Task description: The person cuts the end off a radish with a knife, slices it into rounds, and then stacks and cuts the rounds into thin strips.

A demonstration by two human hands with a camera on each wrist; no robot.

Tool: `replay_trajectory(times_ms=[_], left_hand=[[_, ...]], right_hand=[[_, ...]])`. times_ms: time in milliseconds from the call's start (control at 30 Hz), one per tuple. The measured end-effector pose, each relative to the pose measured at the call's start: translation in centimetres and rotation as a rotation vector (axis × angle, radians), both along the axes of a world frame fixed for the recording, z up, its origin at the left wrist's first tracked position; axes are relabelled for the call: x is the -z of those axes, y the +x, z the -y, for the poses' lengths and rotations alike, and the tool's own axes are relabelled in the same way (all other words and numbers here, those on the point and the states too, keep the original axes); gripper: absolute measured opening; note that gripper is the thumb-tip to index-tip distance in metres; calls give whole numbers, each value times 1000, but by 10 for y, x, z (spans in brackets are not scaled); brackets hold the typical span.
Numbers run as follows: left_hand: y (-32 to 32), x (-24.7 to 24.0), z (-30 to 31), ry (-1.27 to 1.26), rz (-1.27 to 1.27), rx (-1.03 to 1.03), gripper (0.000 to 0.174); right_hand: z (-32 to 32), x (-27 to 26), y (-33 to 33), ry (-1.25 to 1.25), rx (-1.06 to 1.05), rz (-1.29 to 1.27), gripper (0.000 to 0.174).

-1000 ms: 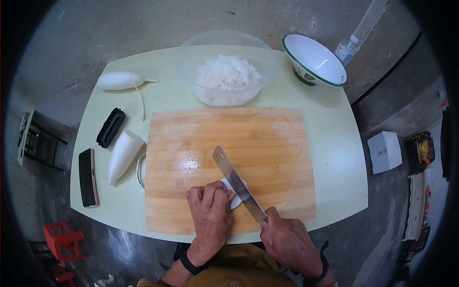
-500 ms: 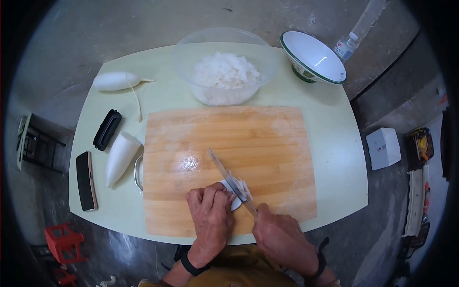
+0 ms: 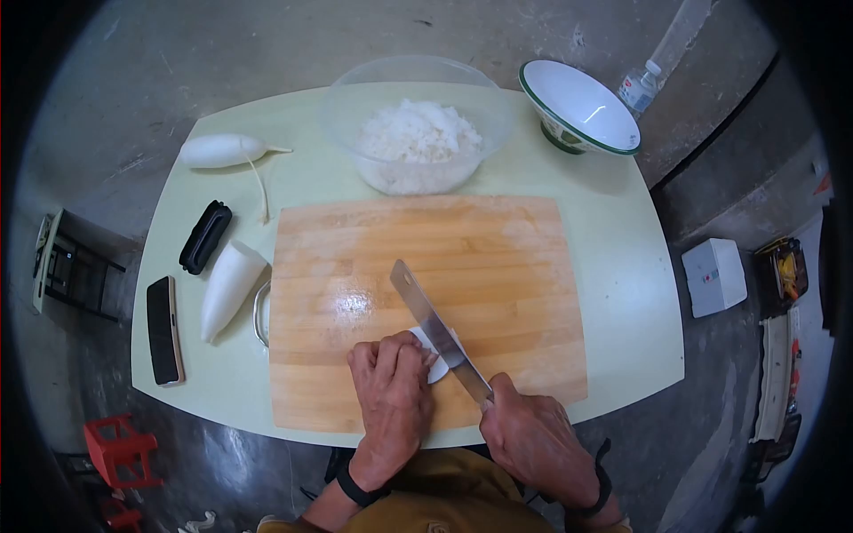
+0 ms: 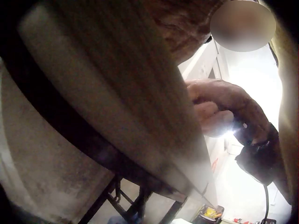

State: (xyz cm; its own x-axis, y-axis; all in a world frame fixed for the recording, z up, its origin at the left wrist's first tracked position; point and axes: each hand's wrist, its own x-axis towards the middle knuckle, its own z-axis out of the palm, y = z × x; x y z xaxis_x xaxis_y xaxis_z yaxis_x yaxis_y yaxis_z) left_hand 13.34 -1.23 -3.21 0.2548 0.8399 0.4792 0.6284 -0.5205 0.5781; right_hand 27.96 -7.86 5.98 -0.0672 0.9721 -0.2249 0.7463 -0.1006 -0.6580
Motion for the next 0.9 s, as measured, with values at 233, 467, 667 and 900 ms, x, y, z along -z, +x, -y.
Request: replay_trajectory(times_ms=[233, 467, 667, 900], left_hand=[[-1, 0, -1, 3, -4, 7, 17], [0, 1, -1, 0, 1, 1, 17], [1, 4, -1, 5, 16, 4, 16], [1, -1, -1, 27, 25, -1, 23]], right_hand=[[7, -2, -1, -13, 4, 3, 15], [6, -8, -7, -78, 27, 116, 15], [-9, 6, -7, -120, -1, 85, 14], [-17, 20, -7, 22, -14, 80, 17]])
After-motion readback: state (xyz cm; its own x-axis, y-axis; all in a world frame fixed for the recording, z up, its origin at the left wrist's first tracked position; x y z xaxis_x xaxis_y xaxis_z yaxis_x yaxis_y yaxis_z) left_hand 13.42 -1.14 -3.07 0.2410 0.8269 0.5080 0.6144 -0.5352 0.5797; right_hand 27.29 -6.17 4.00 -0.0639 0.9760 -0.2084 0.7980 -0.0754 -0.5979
